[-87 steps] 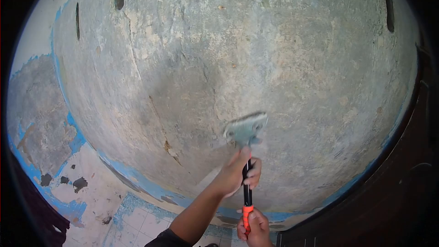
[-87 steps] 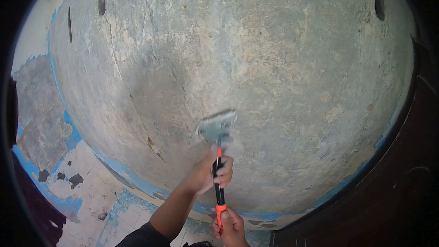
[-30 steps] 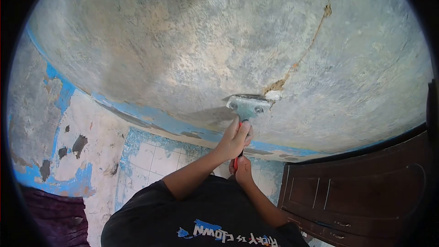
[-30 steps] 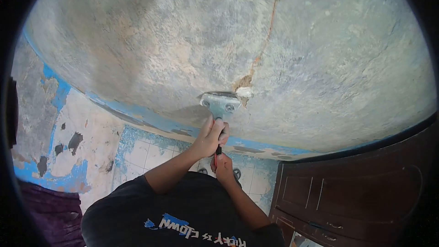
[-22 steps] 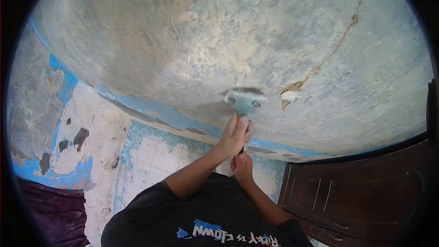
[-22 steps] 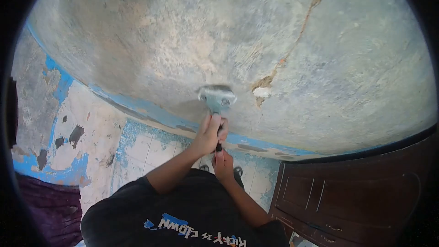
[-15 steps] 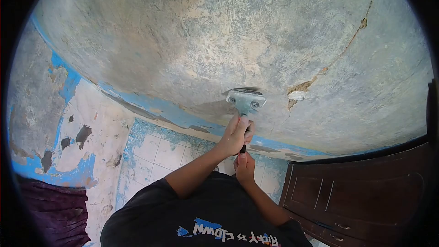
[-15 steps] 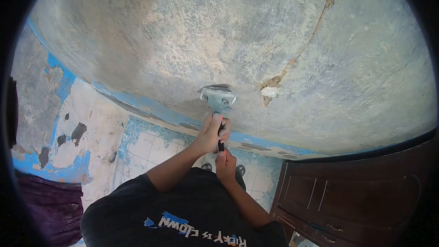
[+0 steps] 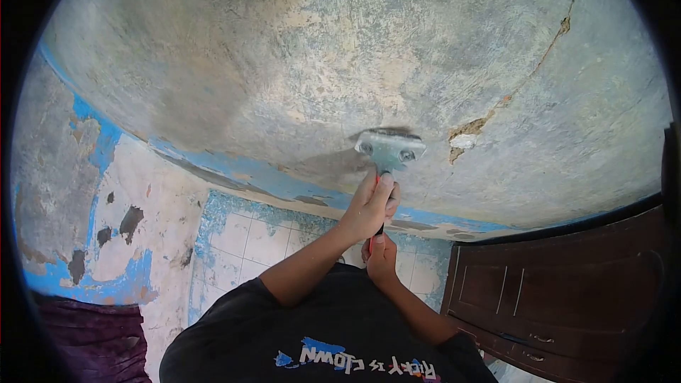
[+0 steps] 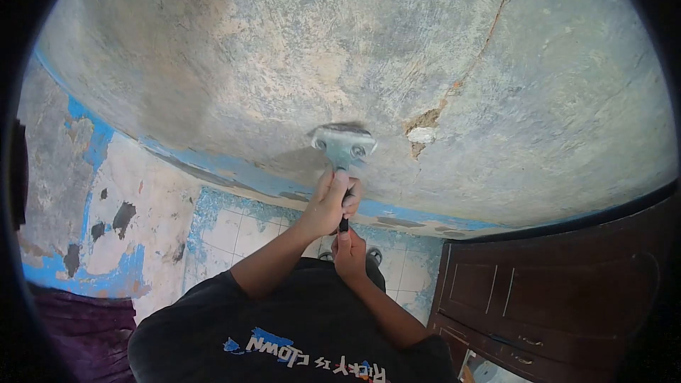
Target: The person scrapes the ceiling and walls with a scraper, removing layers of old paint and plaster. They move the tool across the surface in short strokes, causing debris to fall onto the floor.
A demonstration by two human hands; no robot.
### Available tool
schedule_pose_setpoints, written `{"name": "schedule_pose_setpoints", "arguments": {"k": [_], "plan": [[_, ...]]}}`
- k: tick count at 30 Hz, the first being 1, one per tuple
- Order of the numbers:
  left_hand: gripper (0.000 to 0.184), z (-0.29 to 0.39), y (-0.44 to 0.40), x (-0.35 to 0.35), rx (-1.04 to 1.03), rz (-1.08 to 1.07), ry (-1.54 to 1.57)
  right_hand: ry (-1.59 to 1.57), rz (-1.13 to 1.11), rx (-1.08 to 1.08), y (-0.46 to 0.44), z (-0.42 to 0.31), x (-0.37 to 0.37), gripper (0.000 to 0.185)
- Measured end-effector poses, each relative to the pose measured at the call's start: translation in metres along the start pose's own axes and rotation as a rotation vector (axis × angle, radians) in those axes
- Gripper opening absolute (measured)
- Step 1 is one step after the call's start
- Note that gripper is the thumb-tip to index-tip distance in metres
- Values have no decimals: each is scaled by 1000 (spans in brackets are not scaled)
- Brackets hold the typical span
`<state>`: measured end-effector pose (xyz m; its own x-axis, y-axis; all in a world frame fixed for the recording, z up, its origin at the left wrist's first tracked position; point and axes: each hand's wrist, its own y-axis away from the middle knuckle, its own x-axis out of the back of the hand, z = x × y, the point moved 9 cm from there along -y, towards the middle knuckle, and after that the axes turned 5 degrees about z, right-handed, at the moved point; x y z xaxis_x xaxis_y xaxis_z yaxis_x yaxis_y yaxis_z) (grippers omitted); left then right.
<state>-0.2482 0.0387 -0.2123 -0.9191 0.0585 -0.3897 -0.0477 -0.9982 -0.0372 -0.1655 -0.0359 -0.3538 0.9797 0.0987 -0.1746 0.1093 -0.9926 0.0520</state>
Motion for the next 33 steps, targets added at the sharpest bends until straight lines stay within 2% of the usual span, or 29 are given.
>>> {"name": "schedule_pose_setpoints", "arguments": {"k": [3,9,15,21,24,27,28,30,33], "plan": [[62,23,-2,-1,-60,-74,-49,27,-9,45,-7,-13,-7,43],[66,-20,-5,22,-43,-4,-67,157,-86,63,-22,28,0,49],[67,10,-1,17,-80,-13,-73,117,-72,22,-13,-1,-11,42],[68,-27,-8,22,-34,-45,-78,46,-71,24,-20,27,-4,39],[64,-20,-2,20,-16,1,-18,42,-59,-11,-10,20,-4,39],[59,9,-1,3,-32,-78,-26,32,-45,60,-11,-22,-12,39],[48,8,-3,0,-33,-95,-4,13,-38,79,-9,-28,-14,39],[28,9,-9,-12,-56,-137,32,-63,-26,95,-13,-5,-7,40],[28,-30,-9,-11,-63,-162,19,-71,-23,72,-15,28,9,40]]}}
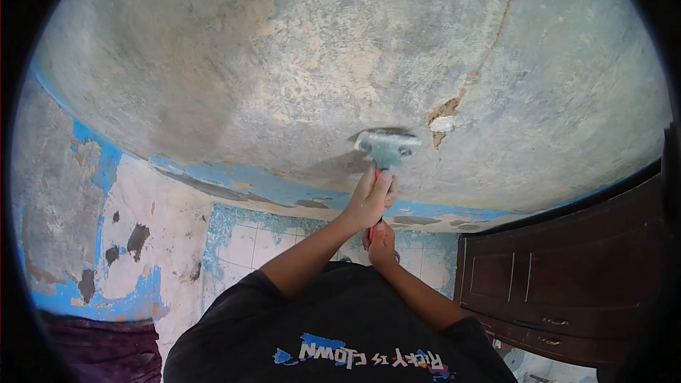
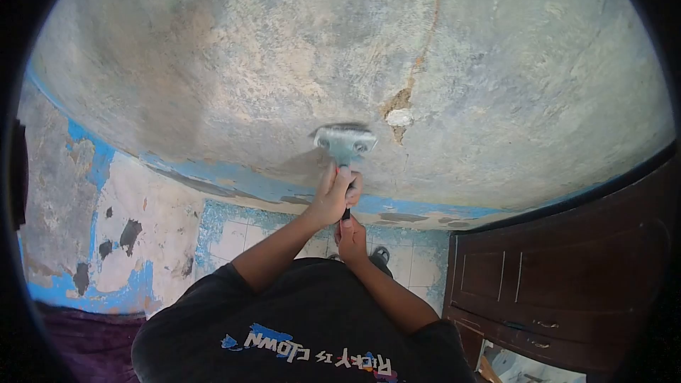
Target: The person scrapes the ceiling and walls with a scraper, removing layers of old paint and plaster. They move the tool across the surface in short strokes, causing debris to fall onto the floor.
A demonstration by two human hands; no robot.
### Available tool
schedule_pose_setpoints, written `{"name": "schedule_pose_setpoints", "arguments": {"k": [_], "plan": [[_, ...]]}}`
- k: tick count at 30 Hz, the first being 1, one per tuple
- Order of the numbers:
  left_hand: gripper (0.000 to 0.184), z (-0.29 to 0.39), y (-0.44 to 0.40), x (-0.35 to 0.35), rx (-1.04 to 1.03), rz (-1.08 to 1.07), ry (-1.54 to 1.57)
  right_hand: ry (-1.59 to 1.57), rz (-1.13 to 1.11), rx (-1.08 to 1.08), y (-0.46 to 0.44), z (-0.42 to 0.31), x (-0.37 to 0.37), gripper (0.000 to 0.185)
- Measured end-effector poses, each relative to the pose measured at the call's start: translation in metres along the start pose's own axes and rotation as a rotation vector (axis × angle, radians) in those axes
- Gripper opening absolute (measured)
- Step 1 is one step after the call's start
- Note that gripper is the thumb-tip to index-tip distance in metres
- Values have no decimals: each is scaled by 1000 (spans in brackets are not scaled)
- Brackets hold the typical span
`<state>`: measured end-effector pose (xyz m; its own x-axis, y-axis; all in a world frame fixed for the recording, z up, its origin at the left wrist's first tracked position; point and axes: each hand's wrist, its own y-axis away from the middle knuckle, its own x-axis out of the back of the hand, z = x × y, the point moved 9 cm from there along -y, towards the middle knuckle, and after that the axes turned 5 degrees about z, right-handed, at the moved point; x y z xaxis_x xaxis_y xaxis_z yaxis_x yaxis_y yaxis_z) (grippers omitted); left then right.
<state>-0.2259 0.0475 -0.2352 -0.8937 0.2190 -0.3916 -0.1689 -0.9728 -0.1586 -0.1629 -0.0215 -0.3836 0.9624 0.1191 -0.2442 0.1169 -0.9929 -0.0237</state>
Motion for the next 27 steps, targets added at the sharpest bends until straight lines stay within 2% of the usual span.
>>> {"name": "schedule_pose_setpoints", "arguments": {"k": [3,6,9,12,17,20,23,25,27], "plan": [[30,-29,8,13,80,84,51,57,18,-16,7,7,8,40],[56,2,7,1,19,76,-76,112,63,45,13,-23,-2,41],[55,34,-1,-15,-6,2,-91,100,90,106,3,-48,-11,41],[53,24,-6,-20,-7,-29,-111,63,107,99,3,-34,-7,41],[62,-12,3,1,29,156,-35,174,54,44,7,-2,15,40],[67,6,4,3,-24,101,-73,260,75,74,4,-28,8,39],[69,22,-2,-2,-41,55,-124,181,63,107,-2,-44,-3,39],[68,11,-4,-1,-43,45,-155,135,36,78,-6,-18,3,38],[66,-6,2,7,-21,162,-86,107,11,73,-10,-3,8,39]]}}
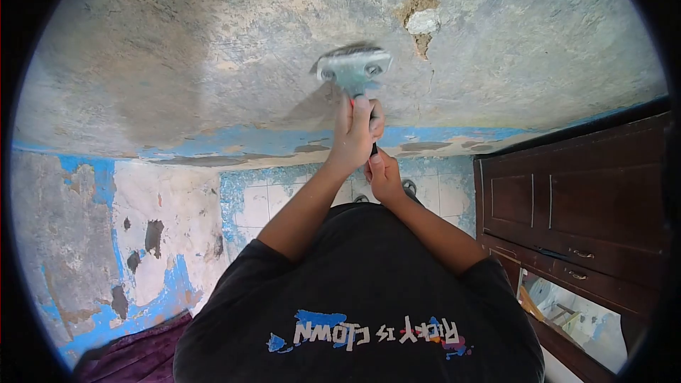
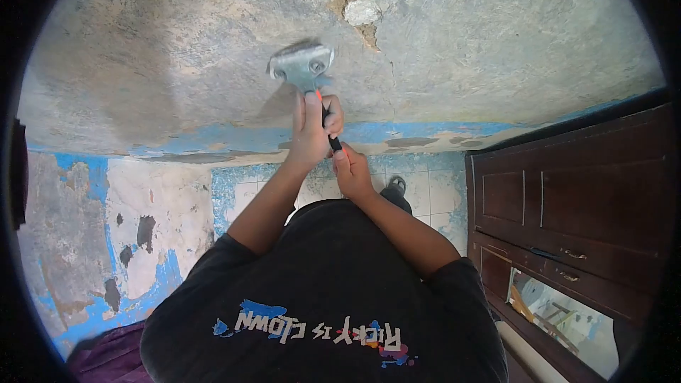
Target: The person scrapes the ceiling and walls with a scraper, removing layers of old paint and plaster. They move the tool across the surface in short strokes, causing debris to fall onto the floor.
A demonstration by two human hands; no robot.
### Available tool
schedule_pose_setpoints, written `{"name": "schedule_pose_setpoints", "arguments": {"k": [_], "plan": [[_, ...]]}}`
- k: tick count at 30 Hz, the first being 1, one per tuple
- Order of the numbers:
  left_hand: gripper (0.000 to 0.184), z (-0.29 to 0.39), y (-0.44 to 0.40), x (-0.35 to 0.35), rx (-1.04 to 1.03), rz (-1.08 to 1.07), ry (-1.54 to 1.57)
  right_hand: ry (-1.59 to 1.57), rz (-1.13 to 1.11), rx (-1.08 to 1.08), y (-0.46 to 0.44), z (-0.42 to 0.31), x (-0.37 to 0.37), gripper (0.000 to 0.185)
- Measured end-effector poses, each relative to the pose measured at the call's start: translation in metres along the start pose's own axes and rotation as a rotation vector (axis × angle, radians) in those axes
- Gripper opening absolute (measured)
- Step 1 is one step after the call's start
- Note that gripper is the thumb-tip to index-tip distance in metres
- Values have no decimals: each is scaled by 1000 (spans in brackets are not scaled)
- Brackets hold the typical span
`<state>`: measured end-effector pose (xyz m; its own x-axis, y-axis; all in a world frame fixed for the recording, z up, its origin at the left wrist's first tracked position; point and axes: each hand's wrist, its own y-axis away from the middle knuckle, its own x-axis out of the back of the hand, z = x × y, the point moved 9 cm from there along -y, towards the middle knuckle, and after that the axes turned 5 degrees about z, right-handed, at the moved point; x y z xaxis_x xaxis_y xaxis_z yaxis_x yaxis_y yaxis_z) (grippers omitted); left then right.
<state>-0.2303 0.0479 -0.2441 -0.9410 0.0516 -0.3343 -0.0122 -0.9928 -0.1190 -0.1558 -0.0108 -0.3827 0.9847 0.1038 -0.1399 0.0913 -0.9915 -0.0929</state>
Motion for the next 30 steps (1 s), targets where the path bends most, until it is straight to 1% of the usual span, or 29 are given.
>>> {"name": "schedule_pose_setpoints", "arguments": {"k": [3,5,6,8,9,11,12,14,15,17,19,21,24,27,29,30], "plan": [[60,-9,1,8,17,-13,61,-12,-26,-83,6,5,-5,39],[51,-1,1,14,-19,-86,134,75,-12,-38,5,-12,-4,38],[52,7,0,13,-31,-91,130,117,-12,-16,3,-22,-5,38],[55,29,-3,10,-61,-101,116,53,-45,-7,-3,-32,-10,38],[55,26,-4,13,-44,-89,102,18,-59,5,-7,-35,-13,38],[54,12,-6,14,-15,-75,78,-25,-111,-86,-7,-21,-8,37],[54,6,-6,14,0,-36,89,-44,-135,-130,-7,-13,-2,37],[53,-10,-1,14,36,47,114,13,-107,-114,-5,-2,14,37],[52,-16,0,13,17,-19,111,49,-88,-117,-4,5,21,37],[50,-33,5,18,47,-12,88,119,-52,-91,3,14,30,37],[52,-20,1,14,33,-15,92,182,-19,-24,1,-1,26,36],[58,2,1,14,-6,-17,121,167,-21,-40,-5,-16,17,36],[58,6,-3,15,-7,13,102,131,-44,-69,-5,-17,14,37],[56,-23,2,16,7,-4,88,150,-37,-87,-4,11,27,37],[56,-50,7,24,81,22,140,178,-37,-145,6,29,36,37],[57,-53,9,23,122,37,167,202,-26,-150,9,27,36,37]]}}
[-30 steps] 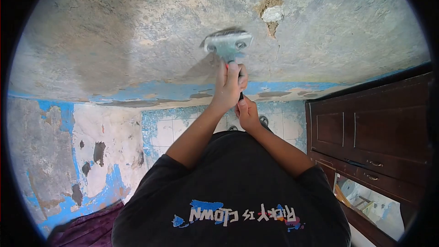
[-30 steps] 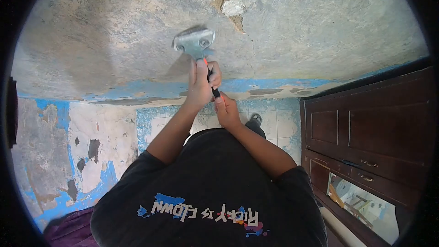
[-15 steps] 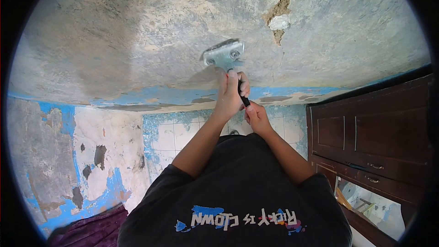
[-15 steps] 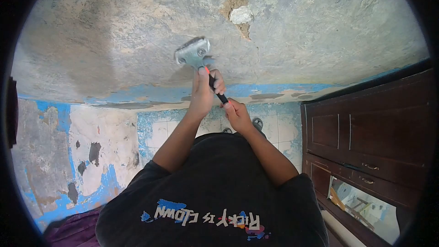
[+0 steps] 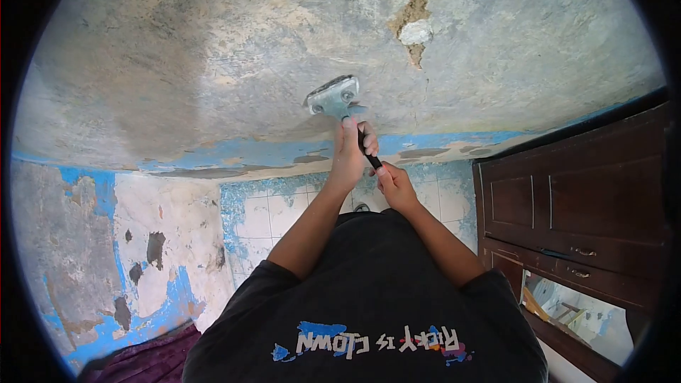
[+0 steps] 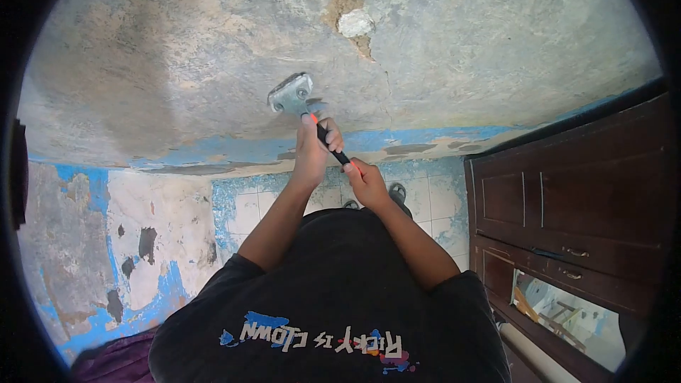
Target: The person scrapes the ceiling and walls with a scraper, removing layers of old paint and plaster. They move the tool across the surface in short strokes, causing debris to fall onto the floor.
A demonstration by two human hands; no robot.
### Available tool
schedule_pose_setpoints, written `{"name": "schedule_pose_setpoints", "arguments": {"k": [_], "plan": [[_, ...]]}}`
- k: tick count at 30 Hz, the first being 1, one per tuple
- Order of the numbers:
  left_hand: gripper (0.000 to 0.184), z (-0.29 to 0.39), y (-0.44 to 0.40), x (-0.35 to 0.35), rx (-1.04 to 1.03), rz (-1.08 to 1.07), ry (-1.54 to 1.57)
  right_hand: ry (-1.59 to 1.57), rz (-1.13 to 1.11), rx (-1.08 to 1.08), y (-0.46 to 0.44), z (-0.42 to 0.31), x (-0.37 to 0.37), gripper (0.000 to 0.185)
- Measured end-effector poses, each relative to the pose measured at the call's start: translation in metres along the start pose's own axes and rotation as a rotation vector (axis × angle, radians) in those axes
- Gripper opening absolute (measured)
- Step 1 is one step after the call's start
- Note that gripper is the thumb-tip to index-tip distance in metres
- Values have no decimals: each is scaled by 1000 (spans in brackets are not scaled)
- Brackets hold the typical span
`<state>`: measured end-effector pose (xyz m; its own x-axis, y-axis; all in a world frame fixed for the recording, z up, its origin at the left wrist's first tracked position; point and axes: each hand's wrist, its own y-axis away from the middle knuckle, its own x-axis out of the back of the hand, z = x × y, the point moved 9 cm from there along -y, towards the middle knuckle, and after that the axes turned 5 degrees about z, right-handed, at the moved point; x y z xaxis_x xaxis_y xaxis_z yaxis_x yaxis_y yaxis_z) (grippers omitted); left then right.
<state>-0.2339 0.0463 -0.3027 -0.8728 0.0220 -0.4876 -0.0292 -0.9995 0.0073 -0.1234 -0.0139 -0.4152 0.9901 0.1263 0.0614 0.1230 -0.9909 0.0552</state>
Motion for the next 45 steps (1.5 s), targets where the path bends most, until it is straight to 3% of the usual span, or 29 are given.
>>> {"name": "schedule_pose_setpoints", "arguments": {"k": [5,9,11,16,19,26,28,31,37,40,45], "plan": [[68,25,3,-12,17,-31,-13,78,46,44,8,-42,3,34],[68,21,3,-21,15,-83,-68,-21,82,51,5,-30,4,36],[68,5,5,-12,58,3,-14,8,72,6,12,-14,7,36],[55,2,9,-11,62,-126,78,75,89,25,22,-35,11,39],[54,24,12,-29,13,-164,-30,20,67,56,23,-38,8,35],[67,-49,8,6,113,50,73,13,98,-79,28,36,22,32],[66,-51,11,7,111,61,46,39,120,-66,32,28,24,32],[64,-34,11,-4,91,-35,33,4,141,-77,35,7,24,35],[58,-38,16,-7,136,38,157,-11,59,-128,44,-5,32,35],[46,-53,27,-2,140,235,79,55,10,-143,53,-8,54,36],[40,-111,26,-29,286,66,-181,127,21,-234,70,27,122,34]]}}
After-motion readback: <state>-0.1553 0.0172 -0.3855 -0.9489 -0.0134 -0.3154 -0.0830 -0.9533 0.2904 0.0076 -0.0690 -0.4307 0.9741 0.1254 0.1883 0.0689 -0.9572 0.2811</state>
